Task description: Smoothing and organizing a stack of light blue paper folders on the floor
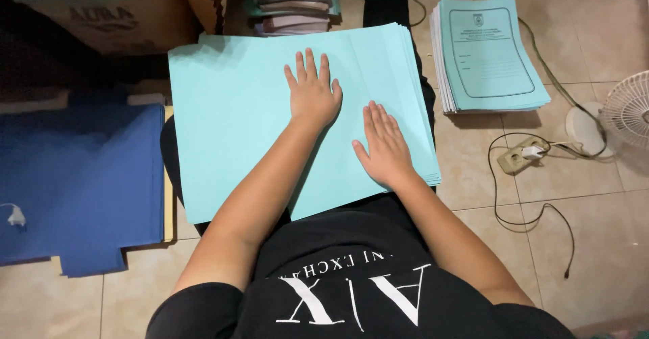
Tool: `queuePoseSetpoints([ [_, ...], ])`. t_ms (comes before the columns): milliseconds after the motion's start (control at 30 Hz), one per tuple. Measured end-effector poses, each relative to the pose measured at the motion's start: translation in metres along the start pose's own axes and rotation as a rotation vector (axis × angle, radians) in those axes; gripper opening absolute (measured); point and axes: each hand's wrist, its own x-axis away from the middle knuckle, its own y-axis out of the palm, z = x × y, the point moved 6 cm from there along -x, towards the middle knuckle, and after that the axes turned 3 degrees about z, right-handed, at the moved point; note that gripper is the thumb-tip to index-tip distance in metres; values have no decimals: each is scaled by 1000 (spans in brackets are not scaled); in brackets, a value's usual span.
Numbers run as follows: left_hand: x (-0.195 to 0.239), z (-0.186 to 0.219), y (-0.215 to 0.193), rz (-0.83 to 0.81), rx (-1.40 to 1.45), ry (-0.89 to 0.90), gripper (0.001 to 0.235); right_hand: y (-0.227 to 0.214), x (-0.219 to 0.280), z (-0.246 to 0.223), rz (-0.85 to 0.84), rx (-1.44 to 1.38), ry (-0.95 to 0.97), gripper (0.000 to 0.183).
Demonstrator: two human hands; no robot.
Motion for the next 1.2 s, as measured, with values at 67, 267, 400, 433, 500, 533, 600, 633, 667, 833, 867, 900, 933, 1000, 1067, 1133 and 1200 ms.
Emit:
queuePoseSetpoints([
  [67,1,-1,-2,0,14,1,66,-5,-20,1,8,19,-16,70],
  [267,3,-3,-5,0,32,-4,66,-13,-104,7,58,40,-75,66],
  [400,6,-2,-9,-23,42,-14,67,-11,-124,9,71,60,-61,67],
  [433,7,-4,-8,-22,40,-10,67,-11,-114,7,74,58,-58,67],
  [500,5,-5,-7,5,69,-15,68,-10,-95,8,53,47,-25,66],
  [533,4,-6,-6,-3,74,-9,68,-11,-80,6,48,49,-16,66],
  [600,1,-9,-3,18,52,-46,69,-11,-47,3,40,27,-3,66],
  [633,6,-8,-1,4,59,-39,69,-8,-31,3,30,28,10,66],
  [667,6,-8,-5,4,64,-50,68,-9,-21,3,22,26,4,67],
  [833,7,-9,-7,12,70,-63,66,-13,-20,-2,7,29,-11,68],
  [867,5,-10,-6,10,65,-63,67,-14,-31,-3,6,36,-18,69],
  [900,3,-10,-4,8,61,-63,67,-16,-42,-3,6,43,-25,69],
  [933,3,-10,-4,10,60,-64,67,-15,-59,-2,7,42,-26,69],
  [1000,2,-11,-2,-7,65,-68,67,-15,-93,1,39,51,-27,70],
  [1067,2,-11,-3,-15,65,-74,67,-14,-127,4,65,57,-29,70],
  [1133,-2,-14,9,-23,67,-82,67,-2,-160,12,90,63,-31,70],
  [1200,-9,-18,17,243,59,-13,69,5,-188,19,370,80,-132,67],
])
